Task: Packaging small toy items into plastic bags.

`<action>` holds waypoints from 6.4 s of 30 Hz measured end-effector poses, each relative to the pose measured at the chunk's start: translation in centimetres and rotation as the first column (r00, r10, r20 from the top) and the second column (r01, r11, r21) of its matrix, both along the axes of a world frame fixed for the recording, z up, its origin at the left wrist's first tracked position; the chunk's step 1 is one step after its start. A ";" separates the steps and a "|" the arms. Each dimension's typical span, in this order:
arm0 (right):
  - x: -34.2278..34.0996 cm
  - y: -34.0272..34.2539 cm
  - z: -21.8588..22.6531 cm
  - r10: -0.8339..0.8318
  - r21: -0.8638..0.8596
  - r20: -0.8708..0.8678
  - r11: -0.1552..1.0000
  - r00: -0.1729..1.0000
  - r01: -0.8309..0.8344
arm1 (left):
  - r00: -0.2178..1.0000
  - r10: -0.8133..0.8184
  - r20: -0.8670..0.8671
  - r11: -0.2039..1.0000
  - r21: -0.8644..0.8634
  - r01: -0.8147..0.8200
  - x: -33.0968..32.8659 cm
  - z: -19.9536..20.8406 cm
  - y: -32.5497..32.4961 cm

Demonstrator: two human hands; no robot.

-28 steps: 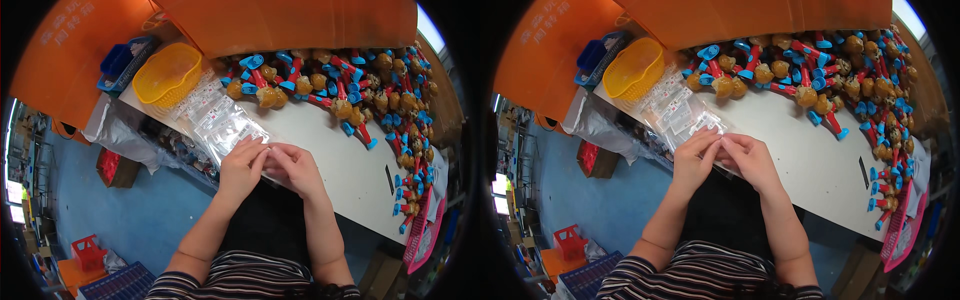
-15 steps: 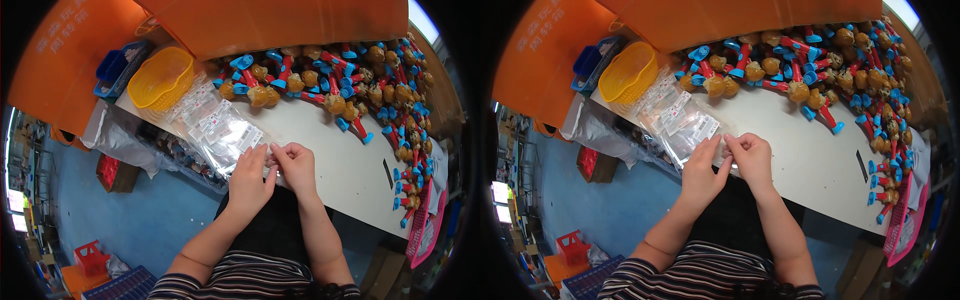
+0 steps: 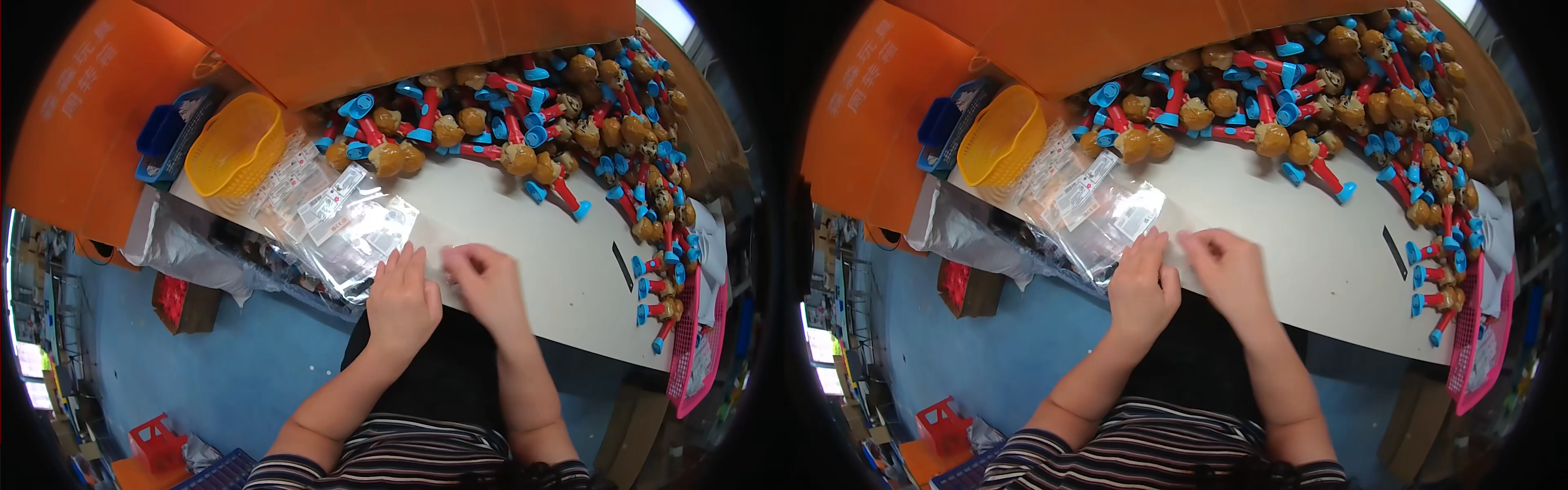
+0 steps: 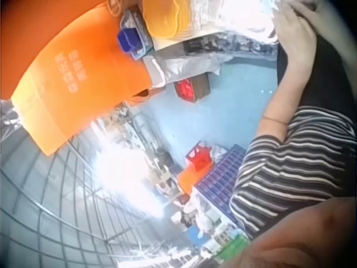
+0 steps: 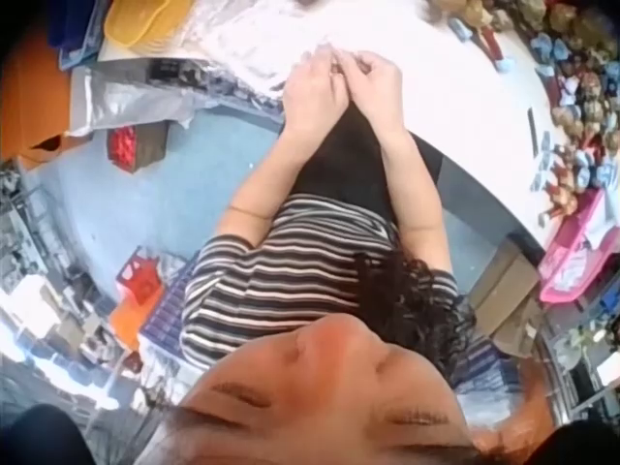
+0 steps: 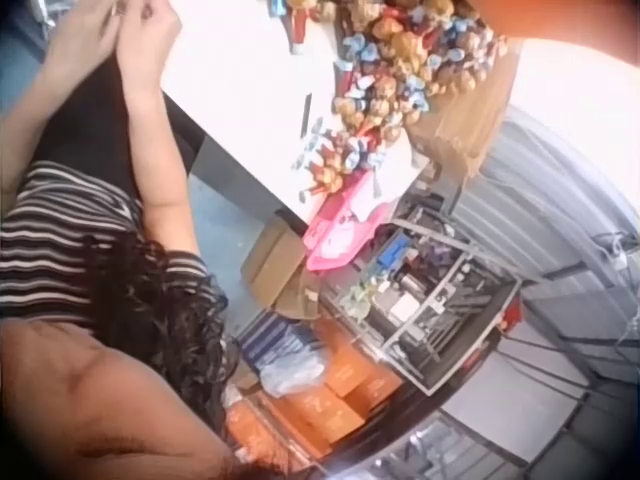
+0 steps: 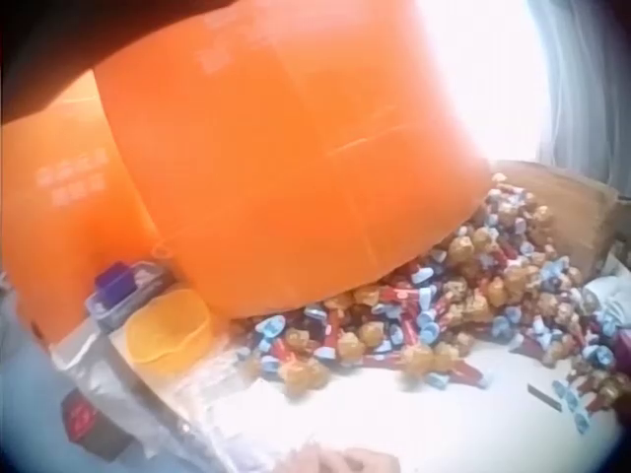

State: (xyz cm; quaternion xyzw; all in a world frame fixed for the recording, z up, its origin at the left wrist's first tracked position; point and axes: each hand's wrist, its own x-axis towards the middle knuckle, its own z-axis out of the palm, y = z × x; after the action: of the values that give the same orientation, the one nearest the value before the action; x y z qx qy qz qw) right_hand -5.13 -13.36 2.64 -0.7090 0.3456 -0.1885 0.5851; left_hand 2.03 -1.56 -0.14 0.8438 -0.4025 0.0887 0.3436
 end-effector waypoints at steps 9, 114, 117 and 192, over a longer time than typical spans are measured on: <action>-6.0 -15.0 0.0 -0.300 -0.870 -0.309 0.472 0.903 -0.141 | 0.996 -0.085 -0.034 0.994 -0.073 0.083 -0.5 -0.3 0.2; -9.4 1.4 -4.1 0.004 -0.758 0.287 0.612 0.958 0.224 | 0.902 -0.430 0.037 0.859 -0.289 0.422 -4.0 2.4 -2.1; -9.2 1.0 -3.8 -0.012 -0.760 0.248 0.618 0.969 0.202 | 0.912 -0.410 -0.023 0.888 -0.236 0.394 -3.4 2.4 -1.8; -6.3 -3.5 0.2 0.275 0.363 -0.088 0.904 0.958 -0.226 | 0.974 -0.211 0.077 0.958 -0.179 0.222 -4.6 -0.6 -1.2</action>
State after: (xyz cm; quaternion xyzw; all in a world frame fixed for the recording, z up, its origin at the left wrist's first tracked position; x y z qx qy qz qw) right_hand -11.42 -16.81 2.82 -0.6437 0.3188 0.0017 0.6957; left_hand -2.60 -2.81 -0.74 0.7559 -0.4920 0.1117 0.4172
